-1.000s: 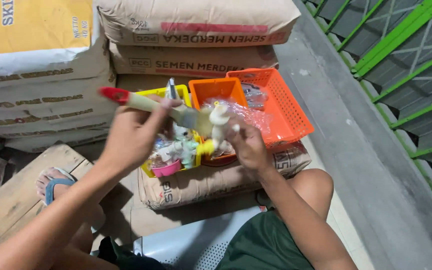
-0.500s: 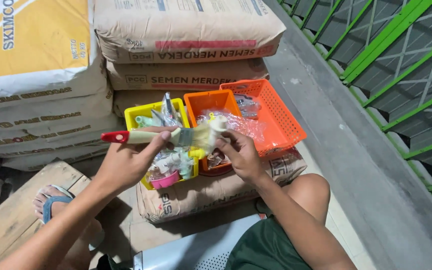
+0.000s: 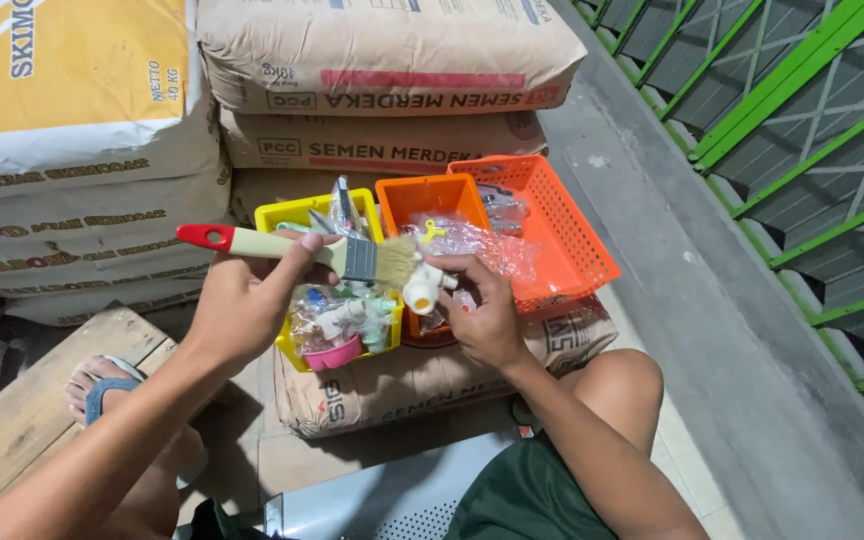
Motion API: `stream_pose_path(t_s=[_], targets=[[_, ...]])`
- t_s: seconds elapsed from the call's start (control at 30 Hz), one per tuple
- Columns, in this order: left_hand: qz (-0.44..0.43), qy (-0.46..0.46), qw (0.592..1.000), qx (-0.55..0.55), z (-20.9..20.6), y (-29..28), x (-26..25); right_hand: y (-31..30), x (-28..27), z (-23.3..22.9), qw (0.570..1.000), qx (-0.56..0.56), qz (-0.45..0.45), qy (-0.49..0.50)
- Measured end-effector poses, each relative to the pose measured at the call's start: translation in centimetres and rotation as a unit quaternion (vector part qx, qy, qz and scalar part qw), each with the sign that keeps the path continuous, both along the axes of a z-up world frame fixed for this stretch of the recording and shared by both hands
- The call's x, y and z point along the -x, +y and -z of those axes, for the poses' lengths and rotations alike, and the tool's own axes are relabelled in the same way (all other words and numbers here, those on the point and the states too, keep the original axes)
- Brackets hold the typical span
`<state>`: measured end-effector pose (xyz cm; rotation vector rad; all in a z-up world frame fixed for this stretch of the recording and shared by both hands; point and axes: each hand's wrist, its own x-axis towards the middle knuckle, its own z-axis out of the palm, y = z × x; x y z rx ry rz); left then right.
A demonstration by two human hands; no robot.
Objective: Removing small plastic valves from packaging and cleaning them with a paintbrush
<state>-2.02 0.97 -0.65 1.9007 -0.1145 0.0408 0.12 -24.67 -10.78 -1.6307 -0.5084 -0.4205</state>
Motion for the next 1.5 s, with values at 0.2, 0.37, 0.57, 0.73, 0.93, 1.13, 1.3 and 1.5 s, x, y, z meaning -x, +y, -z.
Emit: stream_pose_path(t_s=[0.2, 0.37, 0.57, 0.73, 0.93, 1.13, 1.3, 1.5], targets=[[0.013, -0.039, 0.998, -0.049, 1.7, 0.8, -0.9, -0.1, 0.6, 0.2, 1.0, 0.009, 0.005, -0.015], [0.0, -0.04, 0.999, -0.009, 1.8, 0.5, -1.0, 0.0, -0.8, 1.7, 0.994, 0.07, 0.076, -0.046], [0.026, -0.074, 0.994, -0.078, 1.1, 0.0, -0.7, 0.3, -0.3, 0.0, 0.991, 0.103, 0.056, -0.067], [0.017, -0.094, 0.991, -0.091, 0.9, -0.2, -0.7, -0.3, -0.4, -0.4, 0.99, 0.105, 0.058, -0.072], [0.05, -0.081, 0.992, -0.082, 0.4, -0.4, -0.2, -0.8, -0.4, -0.9, 0.992, 0.095, 0.058, -0.059], [0.03, -0.099, 0.992, -0.071, 0.6, 0.3, -0.6, -0.6, -0.6, -0.6, 0.992, 0.102, 0.046, -0.055], [0.076, -0.078, 0.994, -0.006, -1.0, -0.5, 0.5, -1.6, -2.1, 0.6, 0.986, 0.144, 0.06, -0.052], [0.113, -0.124, 0.985, -0.051, 0.3, -1.2, 0.1, -0.9, -1.2, -0.1, 0.992, 0.121, -0.007, 0.019]])
